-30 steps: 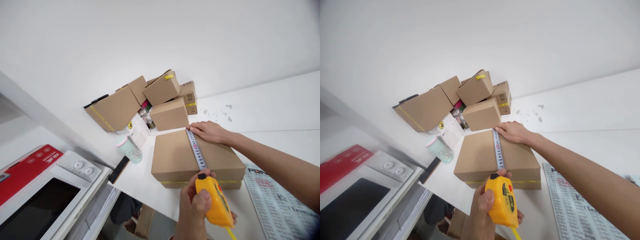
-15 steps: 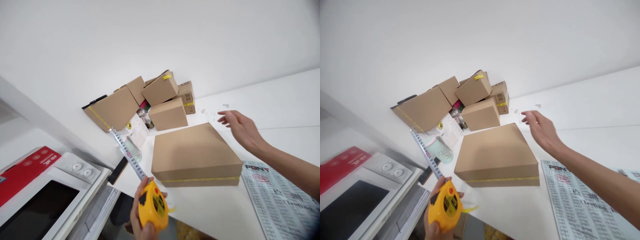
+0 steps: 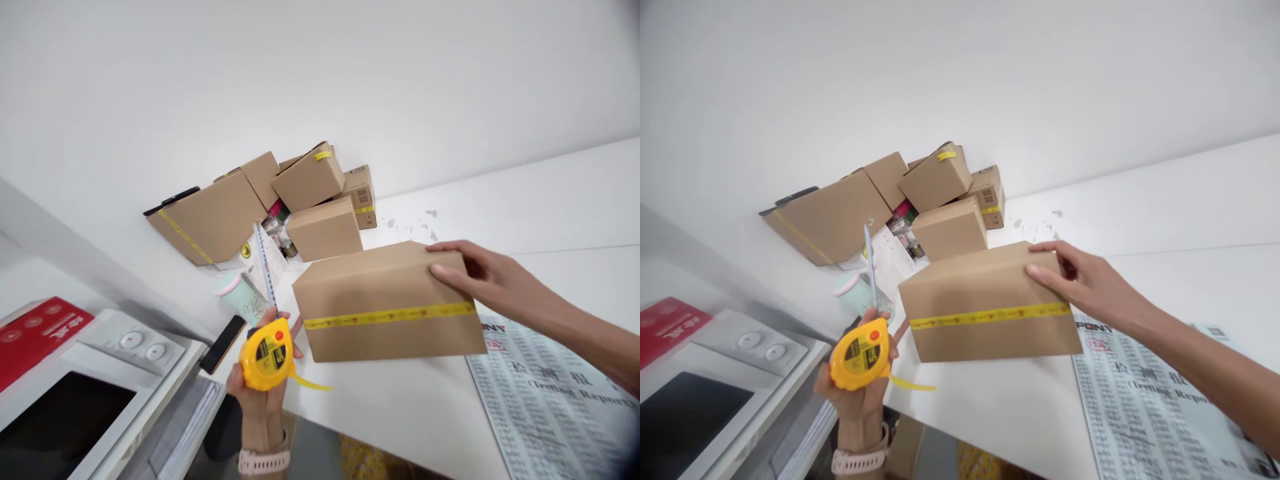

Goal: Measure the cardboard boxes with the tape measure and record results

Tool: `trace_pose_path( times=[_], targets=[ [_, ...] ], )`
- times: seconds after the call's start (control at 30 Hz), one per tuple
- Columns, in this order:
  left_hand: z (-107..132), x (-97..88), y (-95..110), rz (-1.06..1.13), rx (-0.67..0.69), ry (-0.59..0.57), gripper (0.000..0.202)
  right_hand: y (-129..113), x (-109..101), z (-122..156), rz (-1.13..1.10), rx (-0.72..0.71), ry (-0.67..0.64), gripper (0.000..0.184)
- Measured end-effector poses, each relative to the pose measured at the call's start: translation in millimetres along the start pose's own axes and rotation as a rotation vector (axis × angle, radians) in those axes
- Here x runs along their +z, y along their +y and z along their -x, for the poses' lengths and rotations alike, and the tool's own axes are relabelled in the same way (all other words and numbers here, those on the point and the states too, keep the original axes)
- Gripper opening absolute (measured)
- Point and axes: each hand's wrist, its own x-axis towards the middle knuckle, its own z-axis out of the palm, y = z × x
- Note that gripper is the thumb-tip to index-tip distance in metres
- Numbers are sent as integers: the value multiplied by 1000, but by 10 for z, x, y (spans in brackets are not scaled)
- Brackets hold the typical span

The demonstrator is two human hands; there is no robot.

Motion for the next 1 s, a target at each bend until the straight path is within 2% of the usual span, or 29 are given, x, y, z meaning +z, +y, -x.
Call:
trace_pose_path(
  times=[0.1, 0.2, 0.33, 0.43, 0.53, 0.67, 0.8, 1.0],
  targets=[
    [-87, 193, 130, -31, 21, -35, 68, -185, -17, -353, 53, -10, 87, 46],
    [117, 319, 90, -89, -85, -167, 75, -279, 50, -610, 22, -150, 126, 41],
    [618, 451, -267, -71, -345, -362, 90, -289, 131, -784, -31, -213, 13, 35],
    [843, 583, -557, 2, -370, -368, 84, -299, 164, -836, 58, -391, 67, 31],
    [849, 722, -692, 45, -418, -386, 83, -338, 200, -845, 185, -489, 119, 37],
    [752, 840, -720, 56, -416, -388, 81, -365, 242, -832, 349, -544, 111, 49],
    [756, 852, -750, 24, -425, -392, 84, -336, 253, -837, 423, -573, 91, 57],
    [866, 812, -845, -107, -426, -407, 86, -278, 263, -858, 424, -610, 91, 57]
  ],
)
